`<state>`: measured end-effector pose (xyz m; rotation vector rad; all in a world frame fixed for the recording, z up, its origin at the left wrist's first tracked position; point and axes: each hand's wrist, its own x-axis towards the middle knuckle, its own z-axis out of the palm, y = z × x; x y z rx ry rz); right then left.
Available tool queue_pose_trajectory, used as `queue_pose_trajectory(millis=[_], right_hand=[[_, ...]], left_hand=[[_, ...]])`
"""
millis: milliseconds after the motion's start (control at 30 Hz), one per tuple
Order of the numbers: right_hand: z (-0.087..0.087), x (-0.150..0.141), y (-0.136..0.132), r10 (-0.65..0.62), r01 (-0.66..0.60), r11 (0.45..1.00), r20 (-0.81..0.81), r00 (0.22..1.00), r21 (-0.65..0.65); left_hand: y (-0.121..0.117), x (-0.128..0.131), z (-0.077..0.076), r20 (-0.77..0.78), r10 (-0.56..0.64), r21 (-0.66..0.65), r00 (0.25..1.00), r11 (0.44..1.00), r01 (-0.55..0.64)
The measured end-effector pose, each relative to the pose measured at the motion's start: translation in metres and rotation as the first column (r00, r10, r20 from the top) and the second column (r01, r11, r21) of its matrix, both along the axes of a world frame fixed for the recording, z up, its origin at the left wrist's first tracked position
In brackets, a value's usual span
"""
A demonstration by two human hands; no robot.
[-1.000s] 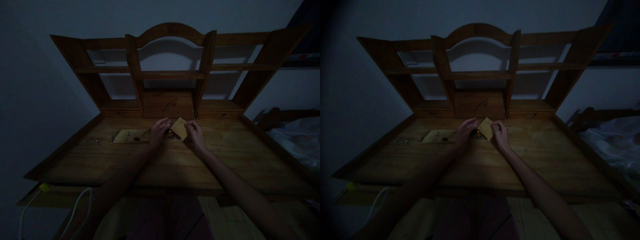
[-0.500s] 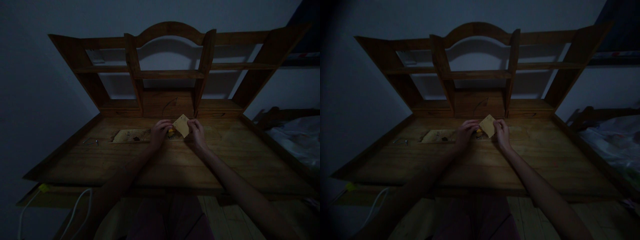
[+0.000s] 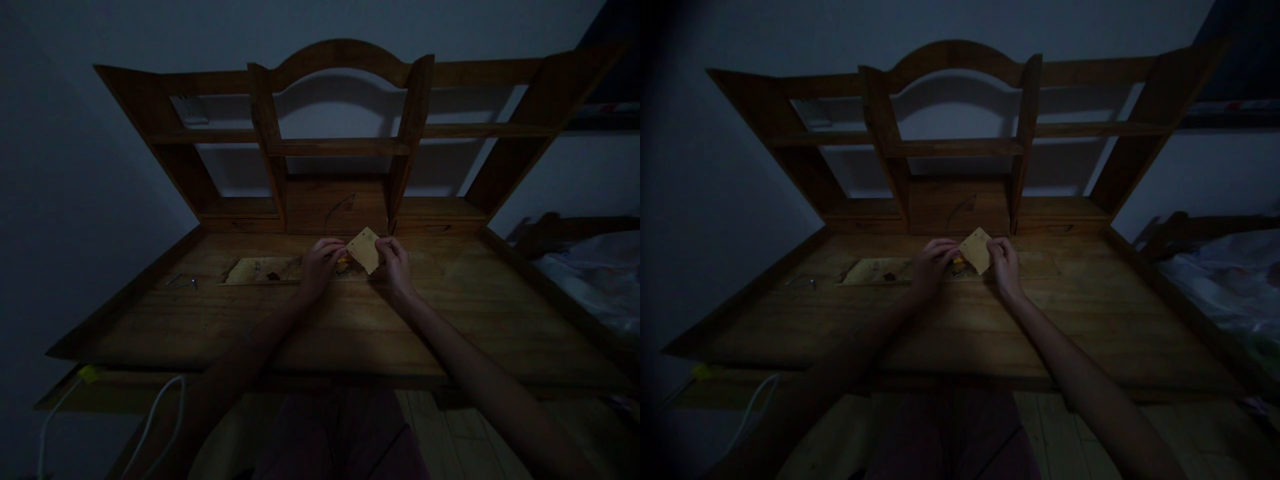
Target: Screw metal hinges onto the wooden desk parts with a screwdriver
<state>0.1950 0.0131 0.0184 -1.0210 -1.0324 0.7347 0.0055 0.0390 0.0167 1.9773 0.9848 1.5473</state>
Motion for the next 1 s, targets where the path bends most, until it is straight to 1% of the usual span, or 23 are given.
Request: queue_pose_trajectory(millis=[200, 400, 700, 833, 900, 1000], right_hand=[[-0.0004, 0.0003, -0.0002, -0.002, 0.001, 1.0, 0.025, 1.0, 0.013], [-0.0012, 0.0, -0.0005, 0.01, -0.011, 1.0, 0.039, 0.999, 0.025], [-0.0038, 0.0006, 0.0008, 0.014, -0.015, 1.0, 0.047, 0.999, 0.019], [-0.0027, 0.001, 0.0003, 0.013, -0.013, 1.0, 0.044, 0.999, 0.001], [-0.0022, 0.0008, -0.0011, 0.021, -0.02, 1.0, 0.039, 0.999, -0.02], [-0.0023, 0.0, -0.0031, 0.035, -0.033, 0.998, 0.031, 0.999, -0.055]], left_hand=[[-0.0022, 0.0014, -0.0001, 0.02, -0.024, -0.016, 1.0, 1.0, 0.024], [-0.0028, 0.0015, -0.0012, -0.001, 0.02, -0.016, 1.0, 1.0, -0.02], [0.0001, 0.0, -0.0026, -0.075, 0.04, 0.063, 0.996, 0.997, -0.036], [0.0013, 0.0003, -0.0036, -0.076, 0.052, 0.09, 0.996, 0.995, -0.045], [0.0013, 0.0004, -0.0033, -0.053, 0.052, 0.07, 0.997, 0.996, -0.048], [0.0, -0.0003, -0.0011, 0.014, 0.053, 0.004, 0.998, 0.999, -0.053]])
